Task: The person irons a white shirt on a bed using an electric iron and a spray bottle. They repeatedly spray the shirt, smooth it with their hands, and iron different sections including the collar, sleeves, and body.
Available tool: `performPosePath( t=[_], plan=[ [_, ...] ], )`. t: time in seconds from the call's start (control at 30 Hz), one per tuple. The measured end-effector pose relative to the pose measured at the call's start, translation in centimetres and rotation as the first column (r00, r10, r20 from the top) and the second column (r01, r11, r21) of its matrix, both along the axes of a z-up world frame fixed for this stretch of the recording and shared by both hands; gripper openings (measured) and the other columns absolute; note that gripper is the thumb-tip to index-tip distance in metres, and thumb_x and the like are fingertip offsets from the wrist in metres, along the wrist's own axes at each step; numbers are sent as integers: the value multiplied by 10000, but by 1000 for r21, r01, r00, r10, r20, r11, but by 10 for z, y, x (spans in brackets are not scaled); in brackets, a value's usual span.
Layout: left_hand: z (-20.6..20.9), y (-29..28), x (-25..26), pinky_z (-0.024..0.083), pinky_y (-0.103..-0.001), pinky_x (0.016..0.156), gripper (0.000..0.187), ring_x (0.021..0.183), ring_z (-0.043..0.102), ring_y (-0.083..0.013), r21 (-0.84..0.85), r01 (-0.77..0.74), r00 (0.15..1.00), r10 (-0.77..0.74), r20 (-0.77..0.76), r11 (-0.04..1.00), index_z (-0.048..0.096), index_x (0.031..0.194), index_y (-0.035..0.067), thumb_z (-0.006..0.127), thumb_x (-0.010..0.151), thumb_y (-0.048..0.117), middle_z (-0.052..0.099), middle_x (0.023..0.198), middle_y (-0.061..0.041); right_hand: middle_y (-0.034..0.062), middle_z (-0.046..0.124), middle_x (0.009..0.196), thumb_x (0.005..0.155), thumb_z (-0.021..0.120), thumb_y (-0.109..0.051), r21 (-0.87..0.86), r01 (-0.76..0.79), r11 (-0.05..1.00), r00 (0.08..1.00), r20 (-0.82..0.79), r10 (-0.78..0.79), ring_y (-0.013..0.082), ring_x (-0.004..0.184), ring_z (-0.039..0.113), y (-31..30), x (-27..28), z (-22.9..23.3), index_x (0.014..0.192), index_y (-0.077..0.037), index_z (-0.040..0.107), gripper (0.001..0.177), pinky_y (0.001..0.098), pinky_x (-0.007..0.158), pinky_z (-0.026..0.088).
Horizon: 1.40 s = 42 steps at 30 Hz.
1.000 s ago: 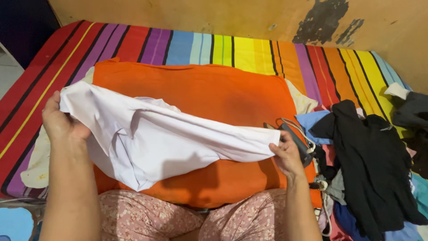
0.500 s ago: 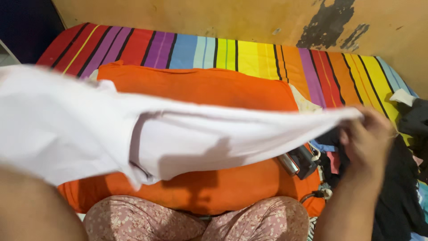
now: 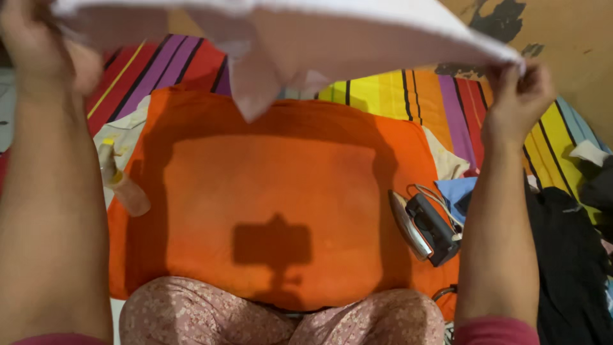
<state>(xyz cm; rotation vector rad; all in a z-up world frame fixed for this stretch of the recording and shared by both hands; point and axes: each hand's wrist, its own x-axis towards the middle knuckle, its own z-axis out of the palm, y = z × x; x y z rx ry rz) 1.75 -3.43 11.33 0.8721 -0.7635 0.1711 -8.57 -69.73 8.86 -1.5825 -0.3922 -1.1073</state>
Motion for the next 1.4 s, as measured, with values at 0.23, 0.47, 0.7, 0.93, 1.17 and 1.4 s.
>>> performPosePath(
  t=[0.23,0.47,0.7,0.93,1.17,1.4],
  plan=[
    [-131,29,-75,510,-530,990,405,1126,671,-297,462,-115,643,420,-641,879,627,1267,57,569,903,226,702,1212,-119,102,720,1069,984,701,-28,-595,277,755,876,-167,-453,276,985,681,40,-101,-112,1115,-25,720,132,413,880,548],
    [-307,40,-137,519,-449,983,621,1137,668,-355,999,30,722,690,-50,41,566,1355,67,742,762,114,696,1211,-217,14,736,977,791,639,-87,-982,-52,180,832,-143,-536,228,1070,638,48,-160,-259,930,-174,755,201,463,972,453],
    [-285,29,-145,523,-453,1009,295,1179,676,-359,831,250,849,526,60,-497,733,1191,168,604,934,235,720,1244,-179,104,720,1043,791,602,-43,-841,-504,198,400,-430,-809,275,1089,620,35,-143,-269,1126,-248,762,425,481,970,427],
    [-268,-27,-69,529,-504,915,212,1111,637,-407,818,-526,648,512,563,-234,730,1067,57,651,883,127,671,1174,-211,178,701,1123,843,622,-140,-945,325,25,438,127,-890,386,1055,625,33,-94,-245,1115,-99,749,303,532,885,440],
    [-321,-8,16,541,-481,950,171,1110,653,-411,894,-350,562,701,439,-280,764,1003,64,636,894,36,659,1249,-217,143,694,1082,932,653,-235,-945,324,47,313,60,-948,366,1008,643,-27,-57,-288,1041,-78,735,208,501,854,510],
    [-339,6,57,576,-459,934,231,1102,709,-389,877,239,671,724,160,-416,799,1055,111,671,870,60,729,1199,-207,277,732,1060,961,689,-342,-794,124,595,140,-579,-803,450,1060,692,22,29,-343,1050,-42,743,318,514,931,547]
  ],
)
